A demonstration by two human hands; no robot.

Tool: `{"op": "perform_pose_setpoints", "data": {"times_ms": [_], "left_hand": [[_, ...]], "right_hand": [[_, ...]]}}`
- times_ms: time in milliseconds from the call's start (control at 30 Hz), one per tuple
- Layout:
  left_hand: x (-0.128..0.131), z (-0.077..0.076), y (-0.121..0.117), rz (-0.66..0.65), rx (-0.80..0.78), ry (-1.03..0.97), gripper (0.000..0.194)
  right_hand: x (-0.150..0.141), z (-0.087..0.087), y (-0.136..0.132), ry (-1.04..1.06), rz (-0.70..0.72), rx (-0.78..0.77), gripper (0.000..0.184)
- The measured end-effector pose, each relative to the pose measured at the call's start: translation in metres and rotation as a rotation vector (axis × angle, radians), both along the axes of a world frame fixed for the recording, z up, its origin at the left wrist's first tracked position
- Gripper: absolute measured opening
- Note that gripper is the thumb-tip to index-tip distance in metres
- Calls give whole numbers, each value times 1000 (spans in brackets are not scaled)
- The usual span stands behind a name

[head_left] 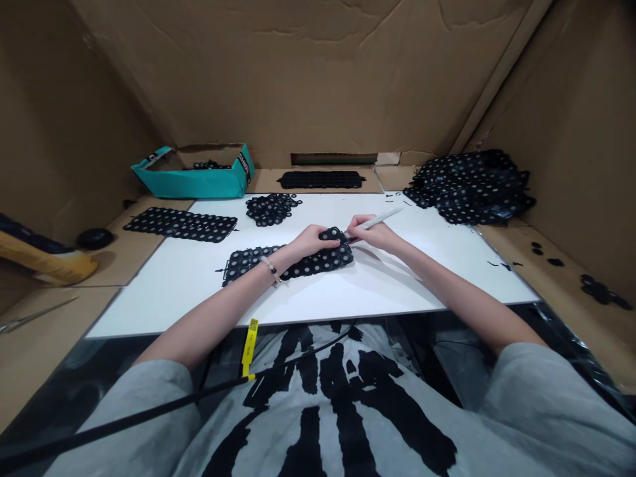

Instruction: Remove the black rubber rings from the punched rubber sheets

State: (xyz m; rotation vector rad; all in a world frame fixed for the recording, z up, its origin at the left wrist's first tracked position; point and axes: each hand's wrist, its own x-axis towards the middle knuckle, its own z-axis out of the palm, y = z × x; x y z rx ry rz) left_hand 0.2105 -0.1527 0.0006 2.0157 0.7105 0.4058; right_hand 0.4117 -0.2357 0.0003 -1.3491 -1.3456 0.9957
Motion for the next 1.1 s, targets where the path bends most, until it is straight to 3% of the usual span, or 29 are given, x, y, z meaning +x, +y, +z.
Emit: {"op": "perform_pose_setpoints", "data": {"times_ms": [100,267,533,633,767,900,1100], "left_hand": [[1,-2,1,9,-53,-7,34],[0,-8,9,-35,-127,-11,36],[-5,1,12,-130,-206,18,40],[-5,2,15,-128,-39,32,42],[-6,-1,21,24,194,25,36],[-6,-2,21,30,170,-4,31],[-5,0,17,-25,124,-23,36]], "right_hand": [[-3,1,-2,-44,-2,-15,7],[-14,-1,-7,-326,-52,89,8],[-18,-2,-8,-409,-84,240,12],[-10,1,-5,-363,-81,189,10],[2,7,-1,-77,-51,28,14],[0,6,2,122,-30,-5,22],[-12,-9,5,-2,-67,26,18]]}}
